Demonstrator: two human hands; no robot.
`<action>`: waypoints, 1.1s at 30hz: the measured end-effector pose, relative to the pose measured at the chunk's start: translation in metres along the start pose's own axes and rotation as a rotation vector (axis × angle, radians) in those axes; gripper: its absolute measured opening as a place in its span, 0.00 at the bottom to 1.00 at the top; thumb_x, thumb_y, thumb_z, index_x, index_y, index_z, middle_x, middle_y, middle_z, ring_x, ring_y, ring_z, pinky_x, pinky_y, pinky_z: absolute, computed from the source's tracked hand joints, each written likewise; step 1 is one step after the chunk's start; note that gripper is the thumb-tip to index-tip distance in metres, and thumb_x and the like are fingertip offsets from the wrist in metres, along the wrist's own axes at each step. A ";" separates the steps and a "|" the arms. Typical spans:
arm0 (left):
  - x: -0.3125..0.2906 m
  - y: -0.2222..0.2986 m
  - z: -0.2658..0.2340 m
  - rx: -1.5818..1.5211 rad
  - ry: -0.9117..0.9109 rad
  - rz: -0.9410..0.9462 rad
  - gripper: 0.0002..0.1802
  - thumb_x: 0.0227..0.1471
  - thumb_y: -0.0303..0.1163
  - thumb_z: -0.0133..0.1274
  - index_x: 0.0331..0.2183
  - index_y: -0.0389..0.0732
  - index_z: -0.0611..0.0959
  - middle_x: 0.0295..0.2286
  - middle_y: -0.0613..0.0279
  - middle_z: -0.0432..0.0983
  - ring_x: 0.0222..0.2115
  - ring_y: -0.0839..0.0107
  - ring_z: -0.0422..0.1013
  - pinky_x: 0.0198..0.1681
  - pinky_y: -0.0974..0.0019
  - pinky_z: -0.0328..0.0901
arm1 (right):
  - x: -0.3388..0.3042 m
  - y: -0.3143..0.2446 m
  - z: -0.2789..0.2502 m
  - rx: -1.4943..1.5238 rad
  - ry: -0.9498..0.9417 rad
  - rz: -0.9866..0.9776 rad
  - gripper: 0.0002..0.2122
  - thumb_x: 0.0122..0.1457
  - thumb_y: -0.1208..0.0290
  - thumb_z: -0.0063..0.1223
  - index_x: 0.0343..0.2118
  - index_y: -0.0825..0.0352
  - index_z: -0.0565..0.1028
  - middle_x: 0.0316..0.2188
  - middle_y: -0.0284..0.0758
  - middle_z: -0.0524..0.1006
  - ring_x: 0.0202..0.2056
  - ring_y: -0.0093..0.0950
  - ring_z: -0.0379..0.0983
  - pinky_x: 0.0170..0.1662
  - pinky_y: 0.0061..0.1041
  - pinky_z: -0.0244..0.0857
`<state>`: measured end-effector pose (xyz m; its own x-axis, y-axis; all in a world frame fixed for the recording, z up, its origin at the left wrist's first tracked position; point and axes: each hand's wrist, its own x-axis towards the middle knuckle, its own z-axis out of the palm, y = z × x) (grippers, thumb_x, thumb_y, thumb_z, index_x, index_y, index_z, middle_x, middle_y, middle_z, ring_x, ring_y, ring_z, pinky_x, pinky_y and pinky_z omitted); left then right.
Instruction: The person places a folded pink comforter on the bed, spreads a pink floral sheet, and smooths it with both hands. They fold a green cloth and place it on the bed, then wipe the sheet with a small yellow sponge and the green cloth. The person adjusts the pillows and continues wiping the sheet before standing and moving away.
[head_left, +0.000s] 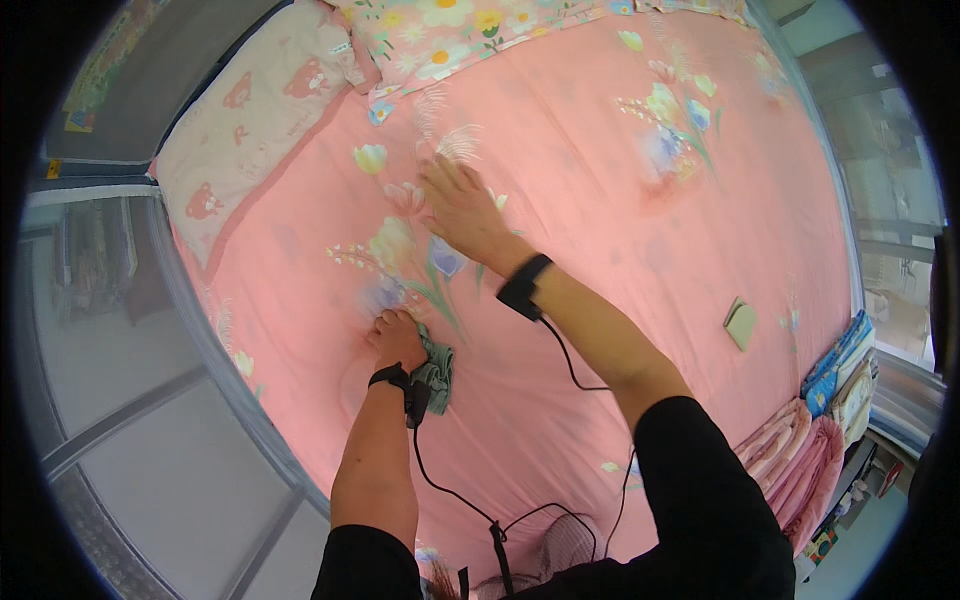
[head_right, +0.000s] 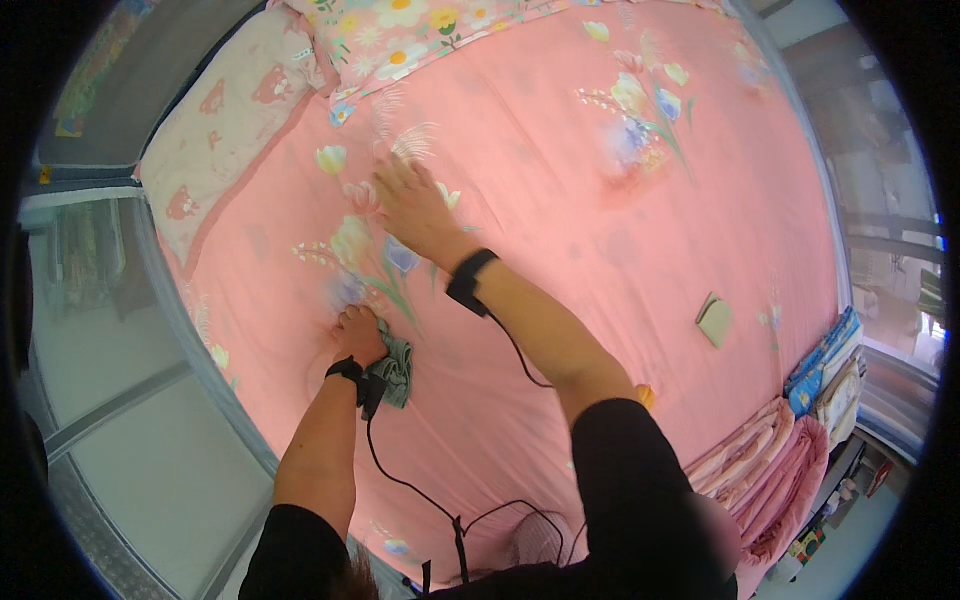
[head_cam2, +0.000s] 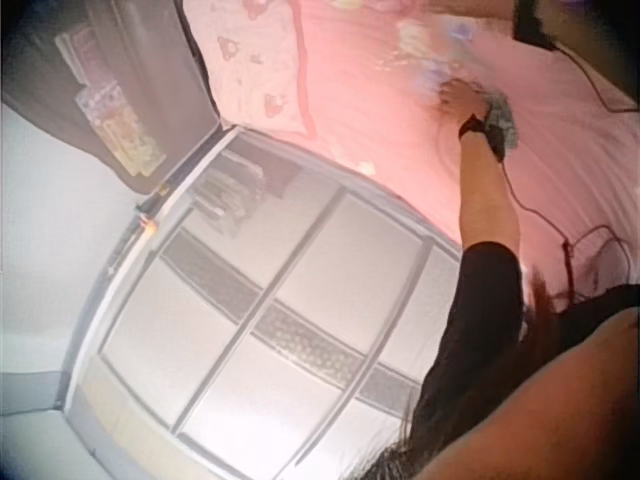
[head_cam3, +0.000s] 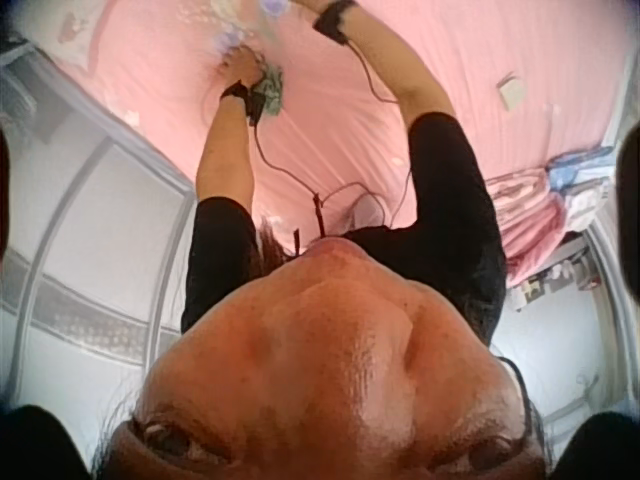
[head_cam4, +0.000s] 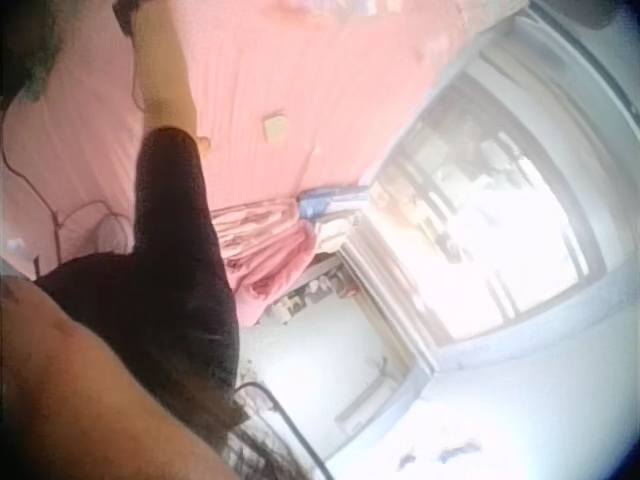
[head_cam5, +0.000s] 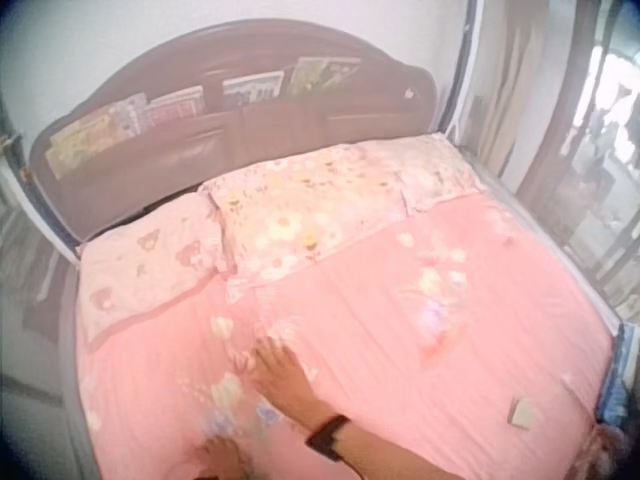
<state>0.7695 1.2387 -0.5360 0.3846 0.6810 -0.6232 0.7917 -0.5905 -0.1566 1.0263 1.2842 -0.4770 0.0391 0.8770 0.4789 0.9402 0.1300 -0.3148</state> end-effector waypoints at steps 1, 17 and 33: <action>0.000 0.000 0.001 -0.005 0.013 0.001 0.35 0.40 0.35 0.57 0.49 0.29 0.66 0.45 0.45 0.63 0.46 0.47 0.63 0.45 0.44 0.61 | 0.012 -0.002 0.018 -0.084 0.014 -0.082 0.23 0.54 0.60 0.52 0.48 0.72 0.69 0.51 0.43 0.69 0.58 0.40 0.59 0.57 0.39 0.55; -0.002 -0.002 0.008 0.024 0.108 0.040 0.29 0.41 0.35 0.55 0.46 0.33 0.69 0.42 0.49 0.64 0.42 0.52 0.63 0.38 0.48 0.61 | -0.168 0.330 -0.175 -0.924 -0.325 1.376 0.26 0.63 0.48 0.34 0.53 0.65 0.69 0.54 0.41 0.69 0.54 0.40 0.66 0.53 0.49 0.56; 0.006 -0.008 0.021 0.101 0.060 0.079 0.30 0.40 0.36 0.57 0.44 0.31 0.68 0.42 0.45 0.64 0.43 0.49 0.64 0.41 0.48 0.65 | -0.105 0.098 -0.044 0.202 -0.253 0.127 0.26 0.57 0.59 0.49 0.59 0.58 0.65 0.63 0.36 0.59 0.65 0.34 0.49 0.67 0.43 0.35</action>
<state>0.7553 1.2382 -0.5546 0.4736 0.6536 -0.5903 0.7072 -0.6817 -0.1874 1.1296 1.1843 -0.5223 0.0423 0.9757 0.2150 0.8464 0.0793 -0.5267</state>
